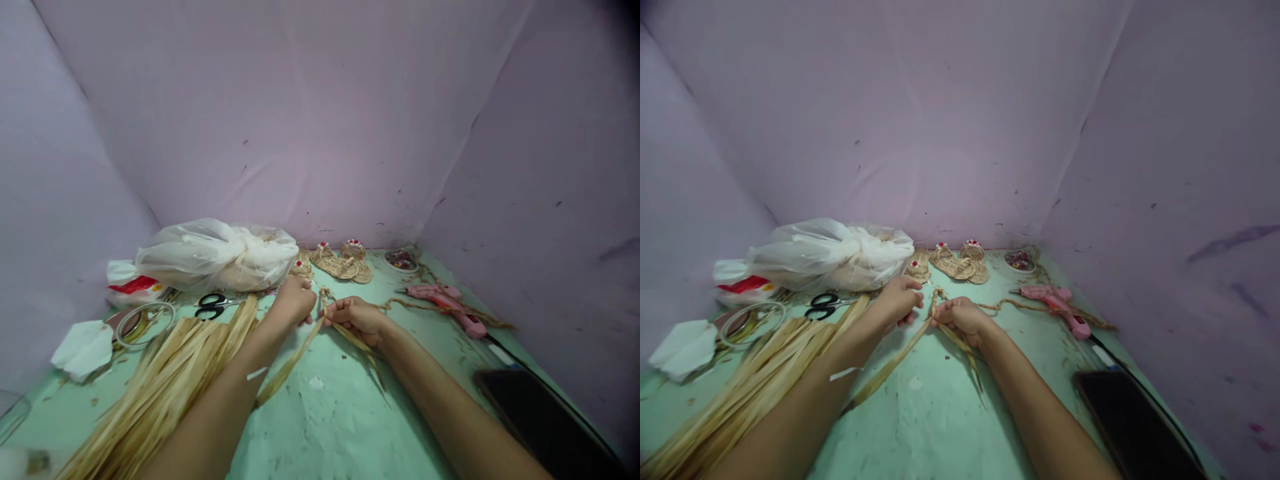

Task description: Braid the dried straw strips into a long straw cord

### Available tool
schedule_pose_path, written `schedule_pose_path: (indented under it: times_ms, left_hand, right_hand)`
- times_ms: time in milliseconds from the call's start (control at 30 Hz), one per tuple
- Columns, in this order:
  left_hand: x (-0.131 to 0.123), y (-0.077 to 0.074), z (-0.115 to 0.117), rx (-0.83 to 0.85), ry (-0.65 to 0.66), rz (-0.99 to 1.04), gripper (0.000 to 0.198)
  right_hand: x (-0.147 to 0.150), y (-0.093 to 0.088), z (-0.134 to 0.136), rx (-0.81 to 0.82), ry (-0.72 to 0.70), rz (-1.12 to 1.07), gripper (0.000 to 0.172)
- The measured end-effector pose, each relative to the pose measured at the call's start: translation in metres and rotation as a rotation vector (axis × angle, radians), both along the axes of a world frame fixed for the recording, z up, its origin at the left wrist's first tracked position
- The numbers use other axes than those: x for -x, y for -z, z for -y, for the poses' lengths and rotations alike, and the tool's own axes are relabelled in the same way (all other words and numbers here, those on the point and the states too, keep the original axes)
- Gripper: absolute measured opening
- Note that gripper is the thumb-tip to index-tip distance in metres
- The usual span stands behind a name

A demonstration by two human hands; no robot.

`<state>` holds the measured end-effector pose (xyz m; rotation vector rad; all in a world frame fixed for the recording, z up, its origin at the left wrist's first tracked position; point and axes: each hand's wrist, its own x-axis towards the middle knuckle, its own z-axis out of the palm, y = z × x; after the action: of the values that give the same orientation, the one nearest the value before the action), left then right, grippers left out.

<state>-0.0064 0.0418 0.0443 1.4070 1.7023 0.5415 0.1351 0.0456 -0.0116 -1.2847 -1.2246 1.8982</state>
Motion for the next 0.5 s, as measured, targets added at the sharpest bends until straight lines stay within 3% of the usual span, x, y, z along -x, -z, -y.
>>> schedule_pose_path:
  times_ms: [133,300,367,500]
  left_hand:
    - [-0.004,0.013,-0.001,0.283,0.083,0.283,0.011]
    - [-0.004,0.026,-0.003,0.376,0.181,0.247,0.012]
    - [-0.006,0.026,-0.003,0.334,0.17,0.11,0.012]
    - [-0.011,0.028,-0.005,0.178,0.158,-0.238,0.017]
  right_hand:
    - [-0.002,-0.002,0.0,-0.011,-0.02,-0.02,0.009]
    - [-0.002,-0.005,-0.001,-0.094,-0.049,0.094,0.011]
    - [0.001,-0.007,0.001,-0.213,-0.055,0.302,0.012]
    - [0.013,-0.02,0.011,-0.573,-0.032,0.937,0.015]
